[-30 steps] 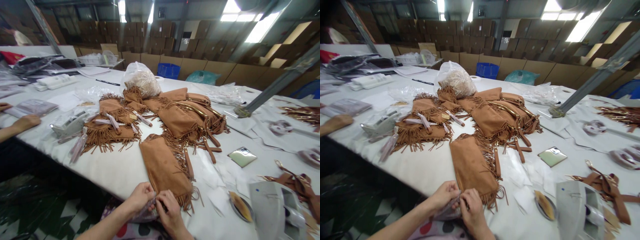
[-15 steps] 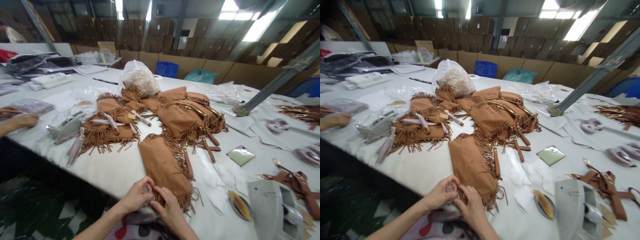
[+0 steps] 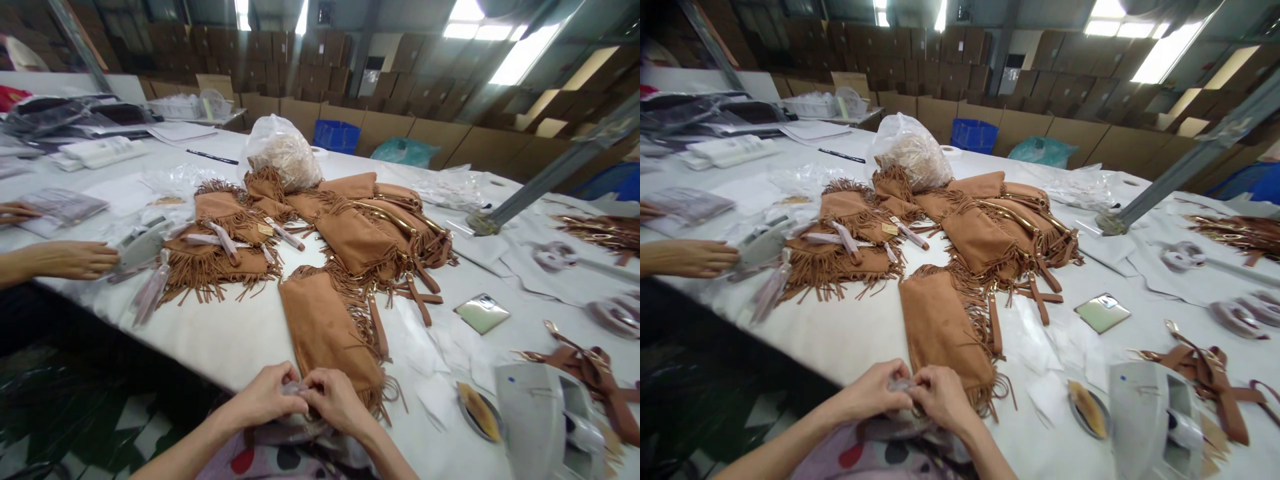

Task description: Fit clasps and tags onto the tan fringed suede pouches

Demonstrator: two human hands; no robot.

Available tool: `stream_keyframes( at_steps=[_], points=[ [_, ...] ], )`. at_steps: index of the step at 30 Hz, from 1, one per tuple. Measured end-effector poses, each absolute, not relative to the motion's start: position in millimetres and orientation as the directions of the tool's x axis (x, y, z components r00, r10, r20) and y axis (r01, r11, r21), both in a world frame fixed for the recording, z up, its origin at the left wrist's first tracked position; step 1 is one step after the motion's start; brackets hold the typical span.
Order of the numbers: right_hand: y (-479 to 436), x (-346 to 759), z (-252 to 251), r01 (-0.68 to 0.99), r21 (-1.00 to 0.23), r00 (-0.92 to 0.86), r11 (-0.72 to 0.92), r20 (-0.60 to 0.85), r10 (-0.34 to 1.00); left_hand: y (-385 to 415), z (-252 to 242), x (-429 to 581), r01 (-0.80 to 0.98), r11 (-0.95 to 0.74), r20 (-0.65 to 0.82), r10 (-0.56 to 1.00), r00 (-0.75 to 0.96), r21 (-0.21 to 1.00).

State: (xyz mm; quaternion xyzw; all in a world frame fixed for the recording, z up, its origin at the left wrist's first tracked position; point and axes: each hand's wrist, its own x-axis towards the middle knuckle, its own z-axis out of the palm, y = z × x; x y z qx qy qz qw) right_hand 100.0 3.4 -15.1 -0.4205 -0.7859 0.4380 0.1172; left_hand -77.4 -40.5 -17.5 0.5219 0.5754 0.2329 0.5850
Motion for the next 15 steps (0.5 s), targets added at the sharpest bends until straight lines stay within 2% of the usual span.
stream_keyframes(
  at_steps=[3,10,15],
  points=[
    [3,98,-20,0.536,-0.796,-0.628,0.283,-0.152,0.764,-38,-24,-76,0.369,0.428,-0.531,0.810,0.248,0.825],
    [11,100,-7,0.488,-0.855,-0.619,0.177,-0.196,0.760,-35,-31,-80,0.380,0.390,-0.504,0.821,0.269,0.839],
    [13,94,0,0.506,-0.777,-0.708,0.376,-0.125,0.695,-38,-23,-84,0.413,0.302,-0.431,0.862,0.266,0.859]
  ],
)
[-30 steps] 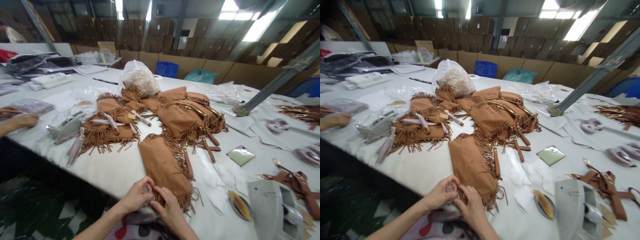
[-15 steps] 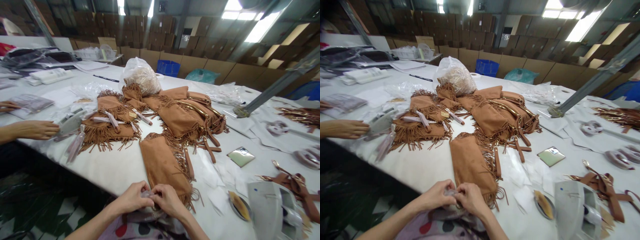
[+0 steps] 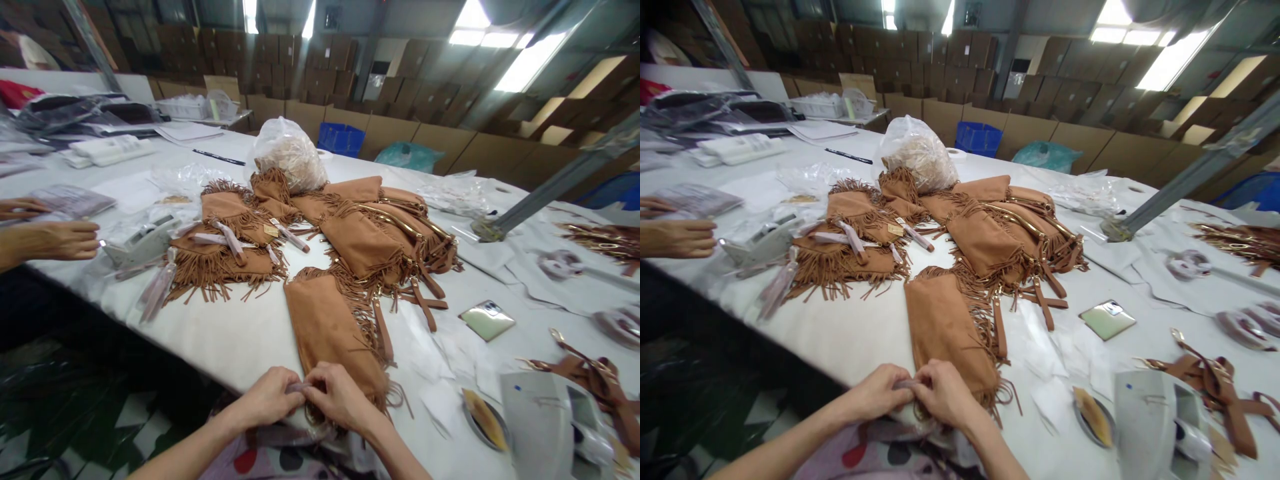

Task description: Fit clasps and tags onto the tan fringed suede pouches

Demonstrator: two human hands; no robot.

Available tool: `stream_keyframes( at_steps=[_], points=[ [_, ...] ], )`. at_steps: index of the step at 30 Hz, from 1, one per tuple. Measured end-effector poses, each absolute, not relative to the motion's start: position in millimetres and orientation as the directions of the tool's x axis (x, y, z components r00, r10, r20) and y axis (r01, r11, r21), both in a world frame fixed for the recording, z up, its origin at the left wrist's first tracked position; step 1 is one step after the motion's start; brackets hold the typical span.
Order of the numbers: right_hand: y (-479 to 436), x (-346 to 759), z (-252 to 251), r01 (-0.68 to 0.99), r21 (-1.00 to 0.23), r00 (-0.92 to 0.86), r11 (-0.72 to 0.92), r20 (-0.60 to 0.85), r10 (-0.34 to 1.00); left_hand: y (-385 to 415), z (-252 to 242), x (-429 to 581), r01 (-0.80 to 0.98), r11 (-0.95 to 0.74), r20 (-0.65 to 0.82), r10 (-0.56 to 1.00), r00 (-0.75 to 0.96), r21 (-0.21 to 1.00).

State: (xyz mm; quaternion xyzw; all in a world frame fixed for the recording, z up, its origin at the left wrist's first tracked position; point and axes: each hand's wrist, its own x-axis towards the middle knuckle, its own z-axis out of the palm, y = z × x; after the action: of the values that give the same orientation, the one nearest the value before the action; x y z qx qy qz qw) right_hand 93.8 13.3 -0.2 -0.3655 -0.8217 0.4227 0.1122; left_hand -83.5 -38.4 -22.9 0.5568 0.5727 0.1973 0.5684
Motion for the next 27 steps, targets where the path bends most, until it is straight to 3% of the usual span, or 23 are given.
stream_keyframes(
  at_steps=[6,13,19,27],
  points=[
    [9,93,-10,0.502,-0.717,-0.716,0.484,-0.031,0.697,-35,-20,-84,0.404,0.344,-0.474,0.833,0.285,0.847],
    [1,105,-1,0.387,-0.688,-0.803,0.613,0.075,0.591,-32,-31,-82,0.189,0.660,-0.661,0.597,0.455,0.727],
    [-17,112,-2,0.415,-0.508,-0.839,0.755,0.108,0.533,-32,-37,-87,0.010,0.816,-0.689,0.481,0.542,0.578],
    [-44,107,-43,0.599,-0.289,-0.636,0.746,0.394,0.663,-44,-35,-81,-0.073,0.821,-0.695,0.523,0.493,0.566]
  ],
)
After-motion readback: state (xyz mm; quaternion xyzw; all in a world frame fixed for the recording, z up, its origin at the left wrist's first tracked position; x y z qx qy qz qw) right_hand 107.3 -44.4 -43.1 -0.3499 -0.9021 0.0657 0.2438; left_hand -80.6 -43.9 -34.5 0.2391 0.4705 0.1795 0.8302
